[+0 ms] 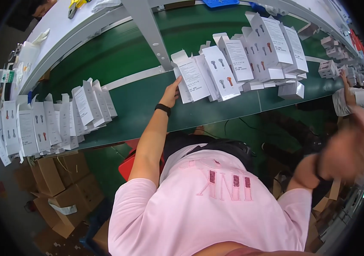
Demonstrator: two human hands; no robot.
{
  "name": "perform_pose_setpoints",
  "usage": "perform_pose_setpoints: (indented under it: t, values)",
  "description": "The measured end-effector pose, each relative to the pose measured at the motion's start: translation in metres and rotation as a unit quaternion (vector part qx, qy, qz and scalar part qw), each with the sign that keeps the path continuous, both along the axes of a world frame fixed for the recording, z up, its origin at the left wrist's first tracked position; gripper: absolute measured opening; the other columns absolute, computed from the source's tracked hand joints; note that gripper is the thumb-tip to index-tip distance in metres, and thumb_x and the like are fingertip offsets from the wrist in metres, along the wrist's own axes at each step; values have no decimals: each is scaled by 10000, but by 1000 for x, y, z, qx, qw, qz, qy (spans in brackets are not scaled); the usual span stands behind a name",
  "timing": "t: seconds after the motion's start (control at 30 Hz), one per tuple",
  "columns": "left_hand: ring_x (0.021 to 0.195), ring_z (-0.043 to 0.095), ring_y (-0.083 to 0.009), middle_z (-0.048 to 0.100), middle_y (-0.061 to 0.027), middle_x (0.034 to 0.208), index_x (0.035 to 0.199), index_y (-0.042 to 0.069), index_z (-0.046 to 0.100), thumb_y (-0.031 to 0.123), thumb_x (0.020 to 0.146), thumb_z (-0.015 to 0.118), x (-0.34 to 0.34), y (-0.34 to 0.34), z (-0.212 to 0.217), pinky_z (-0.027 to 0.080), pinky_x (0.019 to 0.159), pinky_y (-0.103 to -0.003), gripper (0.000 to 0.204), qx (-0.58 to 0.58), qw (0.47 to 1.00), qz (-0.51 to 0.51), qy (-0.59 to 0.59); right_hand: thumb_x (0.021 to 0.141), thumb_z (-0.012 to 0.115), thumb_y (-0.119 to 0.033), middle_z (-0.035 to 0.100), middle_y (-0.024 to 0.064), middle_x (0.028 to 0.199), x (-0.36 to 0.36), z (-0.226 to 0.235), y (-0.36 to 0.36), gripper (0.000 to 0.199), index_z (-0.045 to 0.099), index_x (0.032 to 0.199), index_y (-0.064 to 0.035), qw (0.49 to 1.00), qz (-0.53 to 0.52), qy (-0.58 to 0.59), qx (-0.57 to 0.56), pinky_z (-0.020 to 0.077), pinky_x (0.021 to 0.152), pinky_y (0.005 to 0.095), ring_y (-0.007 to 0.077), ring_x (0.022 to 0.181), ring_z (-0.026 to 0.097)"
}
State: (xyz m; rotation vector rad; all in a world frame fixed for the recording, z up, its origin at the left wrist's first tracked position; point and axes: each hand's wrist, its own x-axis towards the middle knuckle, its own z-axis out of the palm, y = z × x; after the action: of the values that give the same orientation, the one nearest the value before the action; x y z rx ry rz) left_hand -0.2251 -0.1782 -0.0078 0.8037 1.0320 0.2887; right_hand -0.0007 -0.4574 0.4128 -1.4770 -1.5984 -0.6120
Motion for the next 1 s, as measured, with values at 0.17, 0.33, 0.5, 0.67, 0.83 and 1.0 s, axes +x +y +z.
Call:
perform_pose_setpoints:
  t: [0.17,0.33,0.5,0.67,0.83,1.0]
  values:
    - [1097,541,-248,579,-103,1215,1312,29,496,556,799,691,4,0,5,379,960,-415,761,-46,999,4,-12,784,730,-151,495,226,1310,-39,-200,61,553,518,1283,-43,921,-105,136,-350,437,962,424,385,1168,519]
    - [1006,574,-189,604,-65,1146,1306,39,489,402,825,722,-8,-1,-10,426,876,-350,646,-37,998,18,-41,767,757,-237,490,254,1275,-56,-242,81,617,511,1300,-48,908,-196,77,-363,461,900,455,427,1092,538]
    - [1016,587,-183,593,-51,1178,1374,56,431,193,845,692,-28,-10,-29,444,887,-360,605,-63,993,32,-99,754,759,-248,512,230,1161,-70,-268,95,608,527,1291,-81,892,-245,139,-354,456,869,444,388,1046,526]
    - [1084,562,-206,578,-61,1196,1320,70,459,153,889,595,-30,-19,-17,448,910,-387,460,-80,991,-12,-103,751,742,-207,518,205,1109,-95,-268,99,595,530,1293,-84,900,-246,165,-319,455,861,428,361,998,526]
    - [1106,554,-209,572,-70,1209,1333,64,443,170,903,587,-56,-37,7,450,919,-398,466,-122,982,-24,-144,732,748,-215,520,194,1115,-121,-252,97,619,537,1298,-82,889,-230,175,-355,457,870,408,343,1017,530]
    - [1129,547,-203,562,-81,1228,1339,33,426,167,900,614,-63,-43,71,448,928,-394,496,-76,991,-5,-114,735,743,-211,521,197,1132,-128,-219,86,604,548,1288,-68,888,-230,200,-345,460,881,404,344,1034,535]
